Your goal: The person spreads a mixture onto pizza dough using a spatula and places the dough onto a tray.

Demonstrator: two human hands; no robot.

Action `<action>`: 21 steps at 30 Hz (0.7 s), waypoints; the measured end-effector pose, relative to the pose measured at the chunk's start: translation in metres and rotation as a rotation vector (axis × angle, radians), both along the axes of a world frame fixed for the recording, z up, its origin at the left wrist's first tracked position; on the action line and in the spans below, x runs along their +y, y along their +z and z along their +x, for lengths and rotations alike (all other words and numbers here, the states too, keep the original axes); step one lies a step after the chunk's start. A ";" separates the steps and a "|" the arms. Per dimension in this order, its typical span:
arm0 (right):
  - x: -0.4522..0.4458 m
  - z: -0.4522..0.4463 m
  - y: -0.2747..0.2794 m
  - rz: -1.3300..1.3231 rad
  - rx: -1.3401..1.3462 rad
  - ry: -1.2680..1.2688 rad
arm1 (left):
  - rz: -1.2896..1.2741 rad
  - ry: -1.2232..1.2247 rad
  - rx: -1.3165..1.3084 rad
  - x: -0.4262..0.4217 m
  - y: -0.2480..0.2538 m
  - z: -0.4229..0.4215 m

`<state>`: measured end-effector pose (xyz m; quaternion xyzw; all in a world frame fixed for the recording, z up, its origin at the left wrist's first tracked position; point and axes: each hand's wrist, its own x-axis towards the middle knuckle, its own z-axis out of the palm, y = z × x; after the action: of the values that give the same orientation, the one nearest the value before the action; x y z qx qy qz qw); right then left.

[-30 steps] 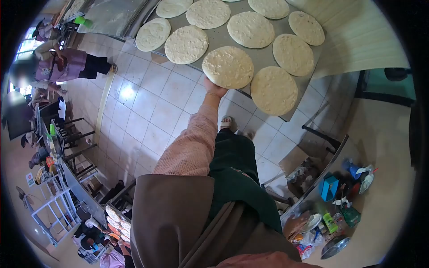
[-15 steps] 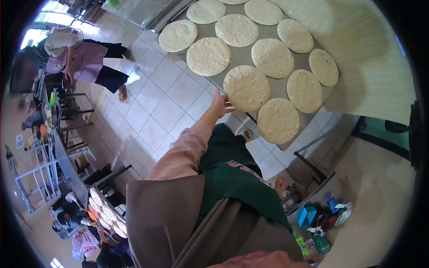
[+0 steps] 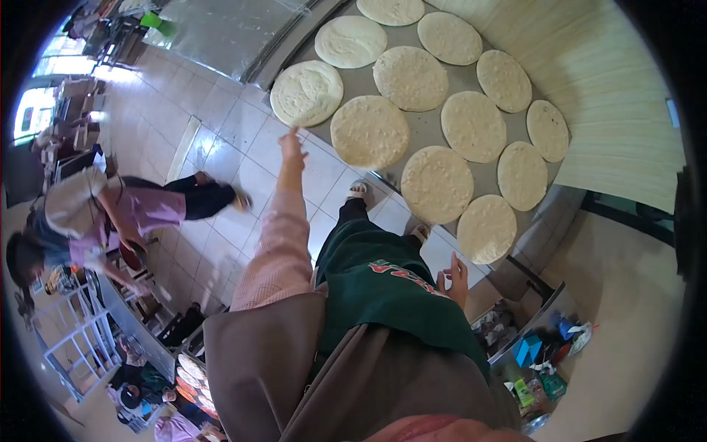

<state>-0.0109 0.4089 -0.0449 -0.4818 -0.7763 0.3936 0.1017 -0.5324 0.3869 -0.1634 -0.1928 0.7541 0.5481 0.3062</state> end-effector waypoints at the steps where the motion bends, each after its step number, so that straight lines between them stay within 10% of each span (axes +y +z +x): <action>1: -0.004 -0.018 0.001 -0.042 0.014 -0.012 | -0.040 0.151 0.047 0.007 -0.003 -0.023; 12: -0.041 -0.076 0.016 -0.011 0.003 -0.208 | 0.472 -0.016 -0.021 0.026 -0.006 -0.090; 21: -0.097 -0.001 0.029 0.124 0.002 -0.533 | 1.167 -0.073 0.239 0.050 0.150 -0.013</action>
<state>-0.0116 0.3122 -0.0160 -0.6615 -0.6447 0.3051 0.2317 -0.5453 0.4366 -0.0136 0.0963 0.3637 0.8790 0.2929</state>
